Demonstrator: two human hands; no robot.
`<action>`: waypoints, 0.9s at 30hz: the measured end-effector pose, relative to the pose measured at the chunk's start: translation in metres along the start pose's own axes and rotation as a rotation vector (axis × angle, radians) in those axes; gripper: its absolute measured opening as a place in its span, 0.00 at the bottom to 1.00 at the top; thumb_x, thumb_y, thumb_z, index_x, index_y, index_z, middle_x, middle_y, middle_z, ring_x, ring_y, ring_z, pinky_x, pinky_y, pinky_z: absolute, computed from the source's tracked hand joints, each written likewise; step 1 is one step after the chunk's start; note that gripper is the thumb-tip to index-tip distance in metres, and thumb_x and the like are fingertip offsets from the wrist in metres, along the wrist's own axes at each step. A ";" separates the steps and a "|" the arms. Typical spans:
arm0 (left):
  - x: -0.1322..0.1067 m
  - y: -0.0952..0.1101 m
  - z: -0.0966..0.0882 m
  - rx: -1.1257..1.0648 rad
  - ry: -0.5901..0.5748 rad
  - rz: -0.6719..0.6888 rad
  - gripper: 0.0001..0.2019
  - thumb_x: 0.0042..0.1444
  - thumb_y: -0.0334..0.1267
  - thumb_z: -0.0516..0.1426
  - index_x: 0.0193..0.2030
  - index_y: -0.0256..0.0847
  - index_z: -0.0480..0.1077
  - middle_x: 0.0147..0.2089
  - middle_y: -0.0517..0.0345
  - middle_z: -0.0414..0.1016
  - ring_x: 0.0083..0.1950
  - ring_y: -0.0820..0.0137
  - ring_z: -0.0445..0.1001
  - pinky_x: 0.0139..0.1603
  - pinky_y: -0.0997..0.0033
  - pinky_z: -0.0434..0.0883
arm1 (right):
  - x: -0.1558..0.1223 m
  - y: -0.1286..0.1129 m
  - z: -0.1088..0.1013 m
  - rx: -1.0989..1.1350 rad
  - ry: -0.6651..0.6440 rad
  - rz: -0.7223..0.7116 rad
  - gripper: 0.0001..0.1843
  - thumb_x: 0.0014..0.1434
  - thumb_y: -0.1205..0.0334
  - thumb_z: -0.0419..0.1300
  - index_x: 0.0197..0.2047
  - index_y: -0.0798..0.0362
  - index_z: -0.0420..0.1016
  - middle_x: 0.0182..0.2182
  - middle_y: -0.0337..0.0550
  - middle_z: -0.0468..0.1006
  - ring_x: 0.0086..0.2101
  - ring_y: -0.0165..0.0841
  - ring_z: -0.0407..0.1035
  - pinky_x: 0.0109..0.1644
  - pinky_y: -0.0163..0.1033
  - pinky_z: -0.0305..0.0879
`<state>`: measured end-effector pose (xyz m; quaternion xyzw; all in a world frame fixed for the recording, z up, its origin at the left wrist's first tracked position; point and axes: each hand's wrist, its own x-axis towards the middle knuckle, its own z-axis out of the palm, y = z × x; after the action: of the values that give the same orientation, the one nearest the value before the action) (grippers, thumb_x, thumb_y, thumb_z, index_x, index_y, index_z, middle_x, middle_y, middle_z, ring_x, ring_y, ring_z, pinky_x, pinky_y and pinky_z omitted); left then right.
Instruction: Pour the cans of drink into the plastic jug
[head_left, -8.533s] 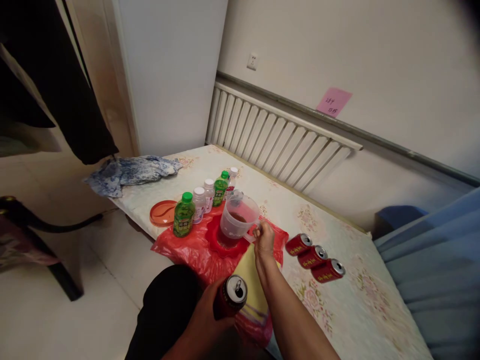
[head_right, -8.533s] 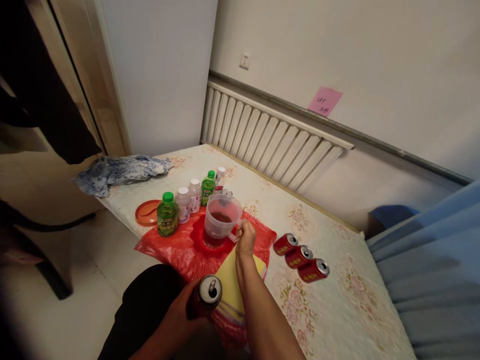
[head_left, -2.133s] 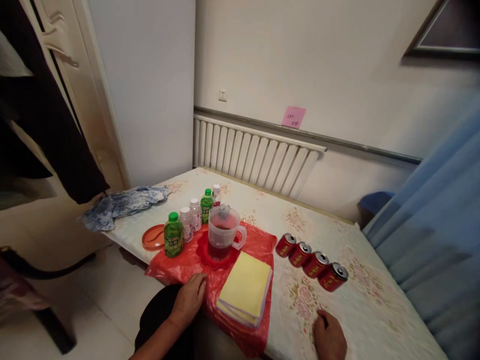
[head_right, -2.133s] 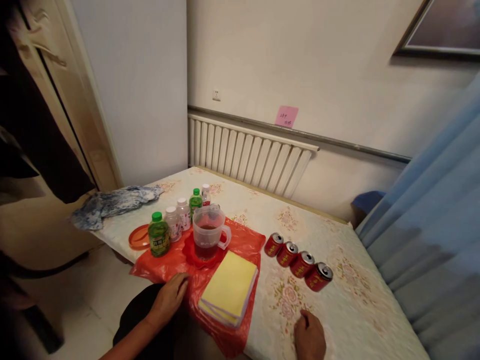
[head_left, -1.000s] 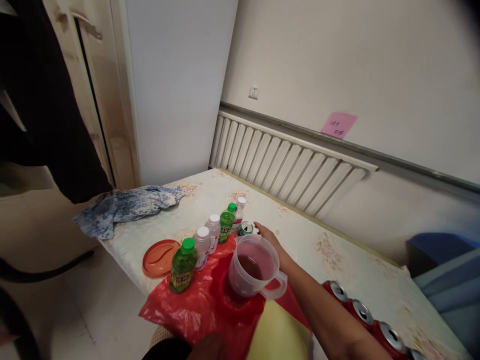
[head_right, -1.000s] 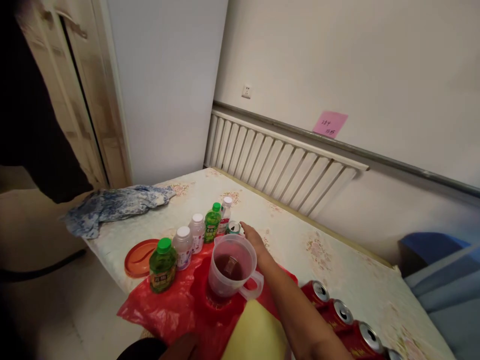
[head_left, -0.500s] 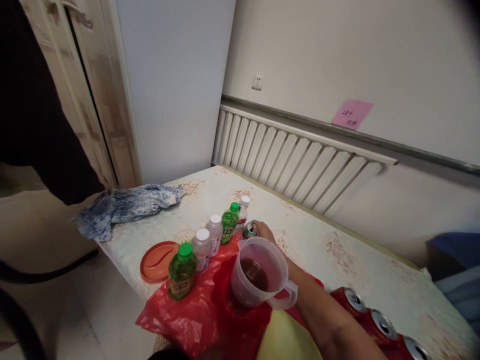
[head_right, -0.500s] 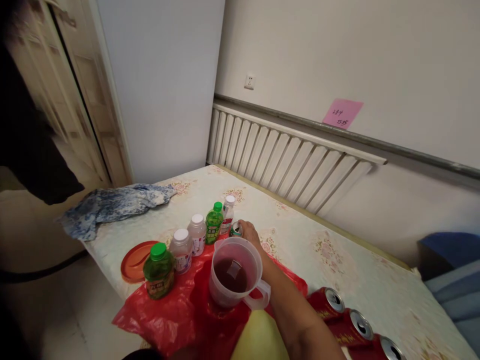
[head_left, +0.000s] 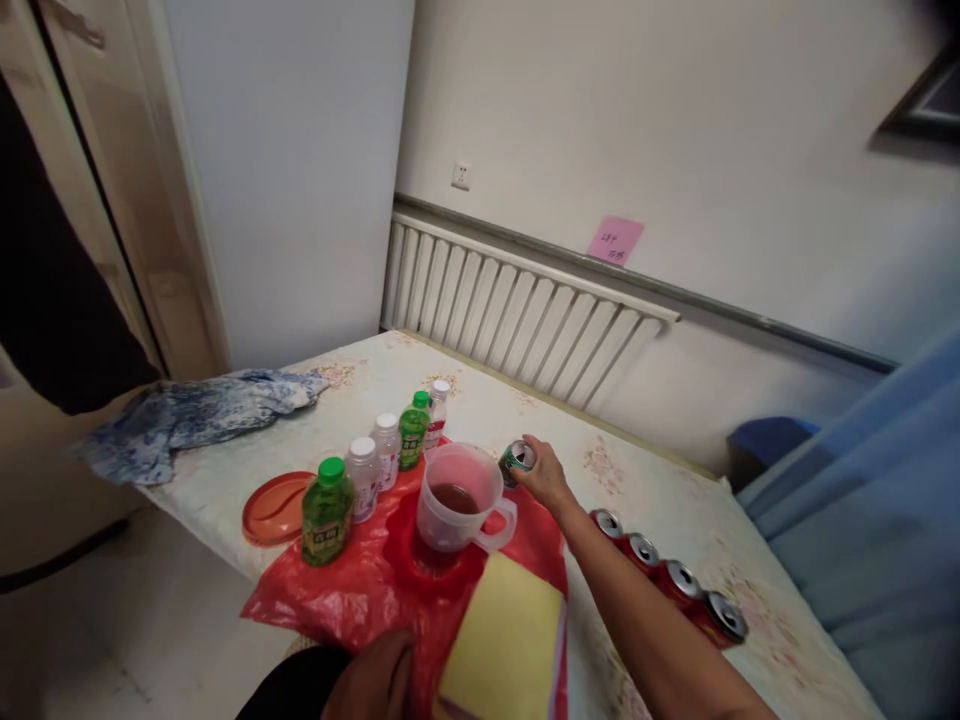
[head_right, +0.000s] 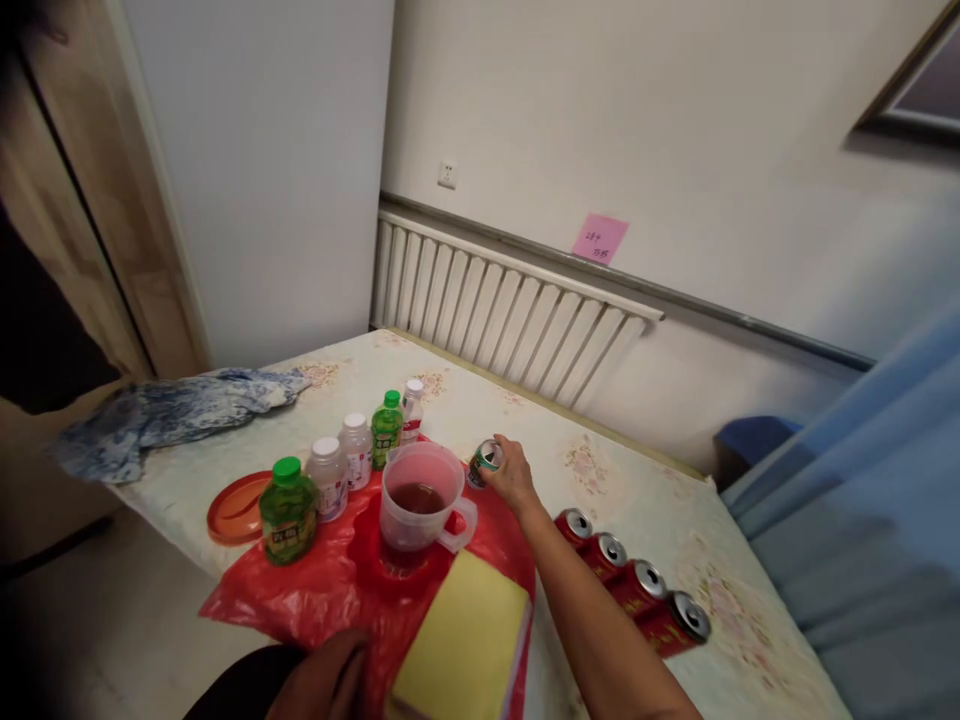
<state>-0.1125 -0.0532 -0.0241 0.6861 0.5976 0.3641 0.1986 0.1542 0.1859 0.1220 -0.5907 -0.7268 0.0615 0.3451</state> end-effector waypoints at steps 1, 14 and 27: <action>0.000 0.002 -0.001 -0.002 -0.006 0.000 0.13 0.60 0.39 0.49 0.44 0.49 0.73 0.43 0.59 0.81 0.44 0.67 0.80 0.48 0.71 0.75 | -0.010 0.000 -0.010 -0.004 0.002 0.002 0.35 0.43 0.61 0.63 0.56 0.56 0.66 0.49 0.51 0.72 0.49 0.43 0.68 0.55 0.47 0.63; -0.004 0.035 0.000 -0.213 -0.139 -0.061 0.12 0.57 0.40 0.51 0.45 0.41 0.70 0.41 0.54 0.79 0.44 0.64 0.78 0.48 0.64 0.73 | -0.153 -0.045 -0.109 0.160 -0.035 -0.091 0.34 0.43 0.67 0.62 0.56 0.54 0.67 0.51 0.50 0.72 0.52 0.43 0.66 0.59 0.48 0.61; -0.013 0.153 -0.025 -0.551 -0.359 0.128 0.40 0.43 0.35 0.64 0.64 0.41 0.57 0.65 0.47 0.63 0.65 0.53 0.61 0.66 0.54 0.57 | -0.249 -0.109 -0.143 0.393 -0.309 -0.145 0.39 0.41 0.74 0.63 0.59 0.51 0.65 0.54 0.47 0.69 0.54 0.39 0.63 0.61 0.44 0.57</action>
<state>-0.0277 -0.1012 0.0971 0.6961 0.3877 0.3972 0.4554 0.1636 -0.1163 0.1774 -0.4425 -0.7854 0.2661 0.3414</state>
